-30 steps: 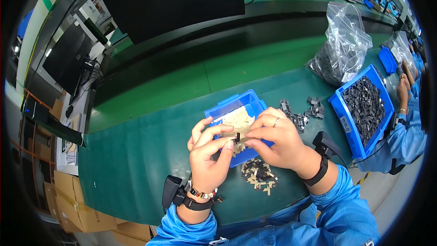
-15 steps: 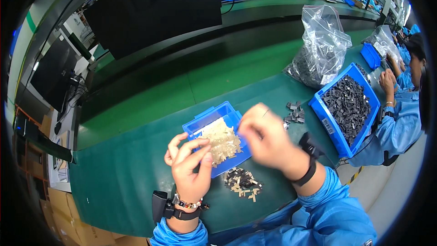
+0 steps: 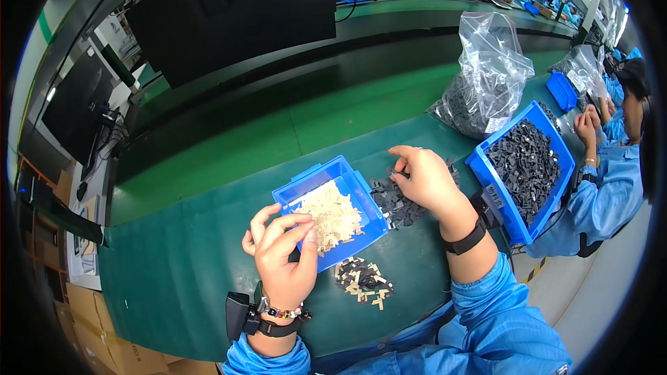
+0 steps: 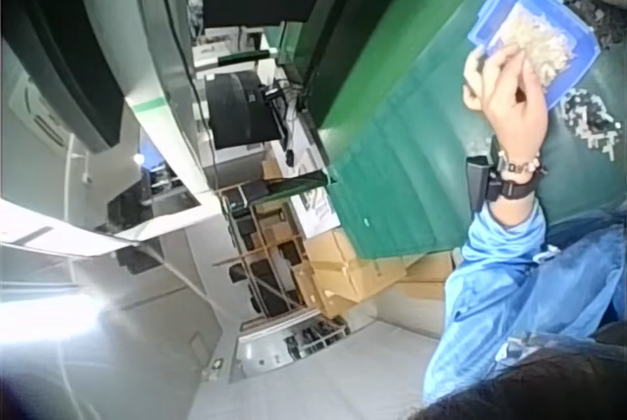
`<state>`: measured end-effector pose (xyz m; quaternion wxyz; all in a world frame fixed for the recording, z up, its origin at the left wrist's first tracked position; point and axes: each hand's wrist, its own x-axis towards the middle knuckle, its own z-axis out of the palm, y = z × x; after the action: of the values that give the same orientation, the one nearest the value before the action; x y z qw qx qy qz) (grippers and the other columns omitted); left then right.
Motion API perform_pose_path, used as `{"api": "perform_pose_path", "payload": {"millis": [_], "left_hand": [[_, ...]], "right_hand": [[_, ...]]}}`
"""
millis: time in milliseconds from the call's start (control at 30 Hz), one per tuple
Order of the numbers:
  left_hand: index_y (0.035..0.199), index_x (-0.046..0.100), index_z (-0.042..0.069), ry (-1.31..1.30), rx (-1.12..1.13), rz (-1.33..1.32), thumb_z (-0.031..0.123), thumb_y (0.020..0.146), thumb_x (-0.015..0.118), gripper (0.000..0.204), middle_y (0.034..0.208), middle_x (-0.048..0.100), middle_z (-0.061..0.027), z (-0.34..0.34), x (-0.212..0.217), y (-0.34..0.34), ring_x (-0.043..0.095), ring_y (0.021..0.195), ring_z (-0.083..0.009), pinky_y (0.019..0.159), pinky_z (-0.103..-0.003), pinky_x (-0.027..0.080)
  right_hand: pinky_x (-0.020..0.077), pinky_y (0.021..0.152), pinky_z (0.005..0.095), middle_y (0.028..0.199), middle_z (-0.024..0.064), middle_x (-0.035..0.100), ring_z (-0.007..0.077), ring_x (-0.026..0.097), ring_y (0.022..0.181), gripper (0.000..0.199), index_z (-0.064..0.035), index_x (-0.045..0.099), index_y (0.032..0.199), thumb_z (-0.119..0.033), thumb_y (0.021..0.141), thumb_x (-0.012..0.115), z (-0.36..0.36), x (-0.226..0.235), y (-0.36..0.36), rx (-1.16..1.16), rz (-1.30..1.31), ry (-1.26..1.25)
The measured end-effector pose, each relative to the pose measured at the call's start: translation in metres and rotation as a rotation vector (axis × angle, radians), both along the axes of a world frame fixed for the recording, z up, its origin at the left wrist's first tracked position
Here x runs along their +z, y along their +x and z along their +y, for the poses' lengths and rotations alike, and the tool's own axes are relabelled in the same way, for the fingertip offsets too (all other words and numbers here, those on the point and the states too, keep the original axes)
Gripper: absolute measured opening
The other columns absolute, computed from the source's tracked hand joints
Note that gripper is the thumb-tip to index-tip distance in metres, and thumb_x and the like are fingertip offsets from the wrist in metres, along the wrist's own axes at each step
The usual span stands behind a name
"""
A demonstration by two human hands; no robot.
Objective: Assembling small plastic and metal components at a manufacturing workstation.
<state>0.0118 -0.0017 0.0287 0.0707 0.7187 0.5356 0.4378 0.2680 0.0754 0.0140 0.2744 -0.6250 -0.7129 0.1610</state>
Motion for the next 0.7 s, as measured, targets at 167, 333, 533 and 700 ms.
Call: {"api": "perform_pose_path", "payload": {"millis": [167, 333, 533, 700], "left_hand": [[0.088, 0.073, 0.009, -0.015, -0.01, -0.003, 0.01, 0.08, 0.071, 0.008, 0.096, 0.071, -0.0016, 0.0, 0.0, 0.001, 0.055, 0.116, -0.0304, 0.1, -0.043, 0.029], [0.088, 0.073, 0.009, -0.012, -0.019, -0.008, 0.01, 0.08, 0.07, 0.008, 0.096, 0.071, -0.0014, 0.0, 0.001, 0.001, 0.055, 0.115, -0.0296, 0.099, -0.042, 0.029], [0.086, 0.074, 0.015, 0.006, -0.143, -0.061, 0.01, 0.077, 0.072, 0.01, 0.094, 0.071, 0.0036, -0.003, -0.003, 0.003, 0.059, 0.109, -0.0219, 0.101, -0.048, 0.018], [0.099, 0.072, 0.012, 0.093, -0.23, -0.086, 0.006, 0.073, 0.077, 0.027, 0.095, 0.07, 0.0012, -0.007, -0.001, 0.01, 0.062, 0.103, -0.0247, 0.097, -0.046, 0.027]], "right_hand": [[0.0523, 0.073, 0.0418, 0.082, 0.0119, 0.068, 0.0312, 0.066, 0.08, 0.043, -0.0006, 0.065, 0.113, 0.002, 0.07, 0.065, -0.004, 0.007, -0.001, 0.058, -0.044, 0.016], [0.0527, 0.07, 0.0364, 0.081, 0.0104, 0.068, 0.0253, 0.066, 0.075, 0.041, 0.0019, 0.063, 0.113, 0.008, 0.072, 0.063, -0.005, 0.008, 0.002, 0.122, -0.001, 0.051], [0.0528, 0.077, 0.0254, 0.088, 0.0058, 0.062, 0.0116, 0.063, 0.083, 0.045, 0.0025, 0.048, 0.127, 0.01, 0.084, 0.063, -0.02, 0.019, -0.012, 0.371, 1.139, -0.26], [0.0553, 0.085, 0.0311, 0.094, 0.0084, 0.06, 0.0181, 0.066, 0.089, 0.049, 0.0007, 0.043, 0.132, 0.014, 0.087, 0.057, -0.051, 0.03, -0.042, 0.525, 1.346, -0.477]]}}
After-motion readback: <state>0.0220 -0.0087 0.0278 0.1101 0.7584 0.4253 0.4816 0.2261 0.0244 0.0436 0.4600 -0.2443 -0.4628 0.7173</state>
